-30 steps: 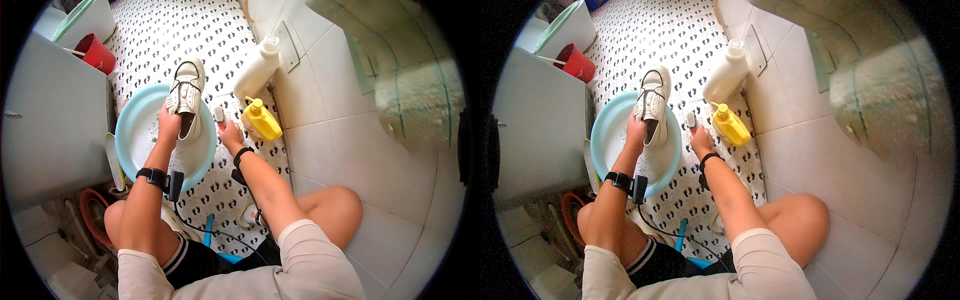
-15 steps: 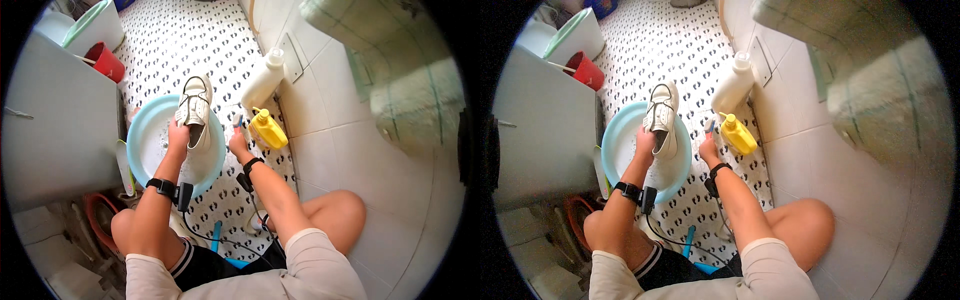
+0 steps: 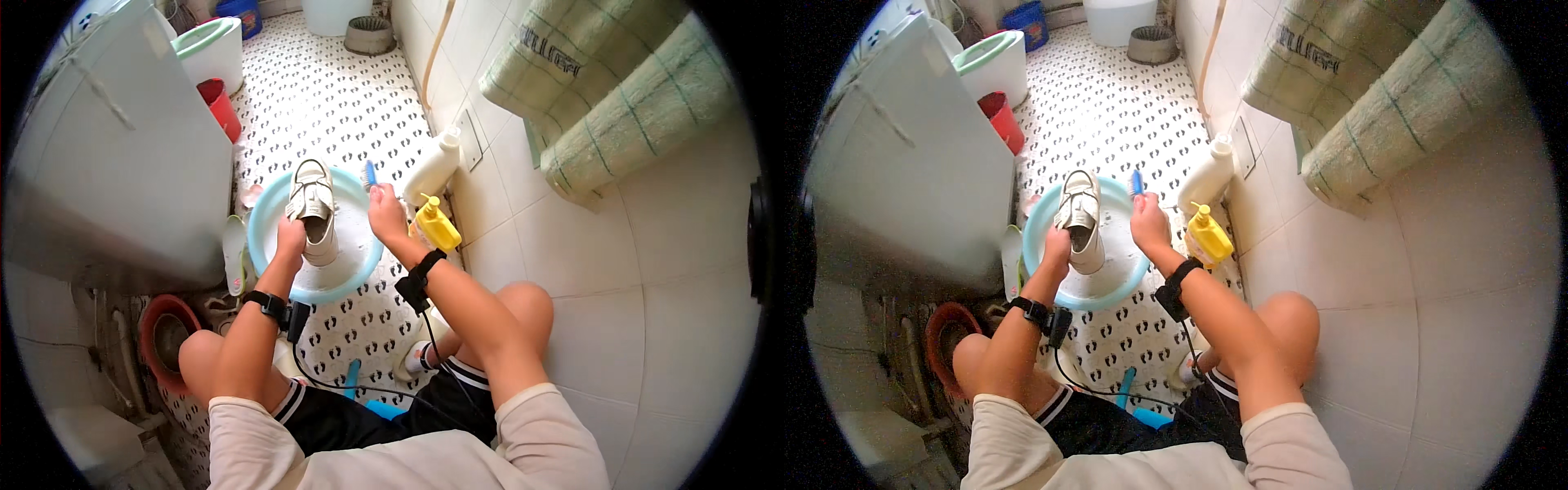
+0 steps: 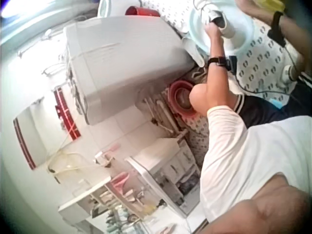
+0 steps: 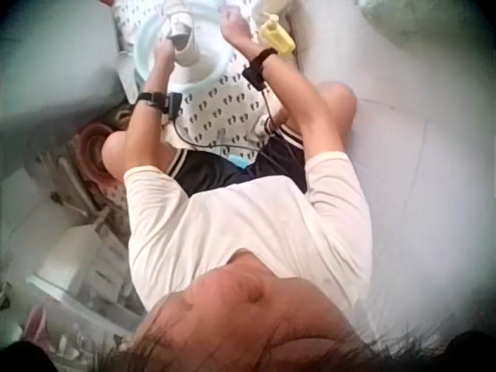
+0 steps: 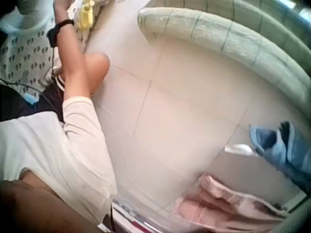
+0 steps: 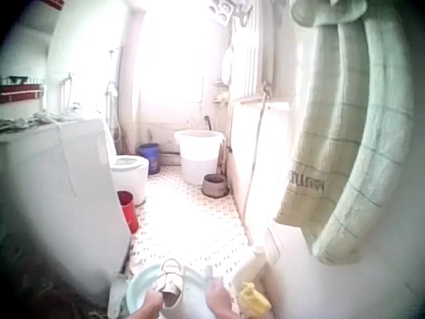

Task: The person scrubs a white shoe with a brush over a basin of soapy water, repeatedly dipping the brush and scrubbing different parts of the shoe's upper and sole.

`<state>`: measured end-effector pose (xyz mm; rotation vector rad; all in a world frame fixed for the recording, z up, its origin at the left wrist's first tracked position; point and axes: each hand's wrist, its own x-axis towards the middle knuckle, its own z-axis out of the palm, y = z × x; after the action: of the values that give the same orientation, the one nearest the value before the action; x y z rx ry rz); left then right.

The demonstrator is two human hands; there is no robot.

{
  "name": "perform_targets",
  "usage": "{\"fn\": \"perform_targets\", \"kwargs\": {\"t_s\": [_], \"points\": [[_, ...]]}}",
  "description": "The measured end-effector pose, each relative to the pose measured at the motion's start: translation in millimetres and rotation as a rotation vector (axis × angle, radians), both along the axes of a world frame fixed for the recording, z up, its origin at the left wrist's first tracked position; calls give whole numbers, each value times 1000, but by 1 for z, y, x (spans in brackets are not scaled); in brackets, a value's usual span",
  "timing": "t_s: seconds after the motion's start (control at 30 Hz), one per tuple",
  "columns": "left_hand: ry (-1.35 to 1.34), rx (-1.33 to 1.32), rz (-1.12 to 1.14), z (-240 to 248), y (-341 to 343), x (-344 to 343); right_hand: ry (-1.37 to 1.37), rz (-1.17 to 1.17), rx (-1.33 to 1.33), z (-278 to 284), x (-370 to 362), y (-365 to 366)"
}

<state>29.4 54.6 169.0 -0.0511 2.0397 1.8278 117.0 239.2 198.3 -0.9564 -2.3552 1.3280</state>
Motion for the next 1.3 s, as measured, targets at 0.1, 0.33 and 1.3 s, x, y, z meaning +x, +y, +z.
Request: {"fn": "perform_targets", "kwargs": {"t_s": [0.1,0.33,1.3], "points": [[-9,55,51,-15,-33,-5,-29,136,68,10,-5,-29],[-58,20,244,-10,-49,7,-231,406,126,-51,-8,-57],[9,-96,136,-49,-71,-4,-209,510,255,-93,-1,-69]]}}
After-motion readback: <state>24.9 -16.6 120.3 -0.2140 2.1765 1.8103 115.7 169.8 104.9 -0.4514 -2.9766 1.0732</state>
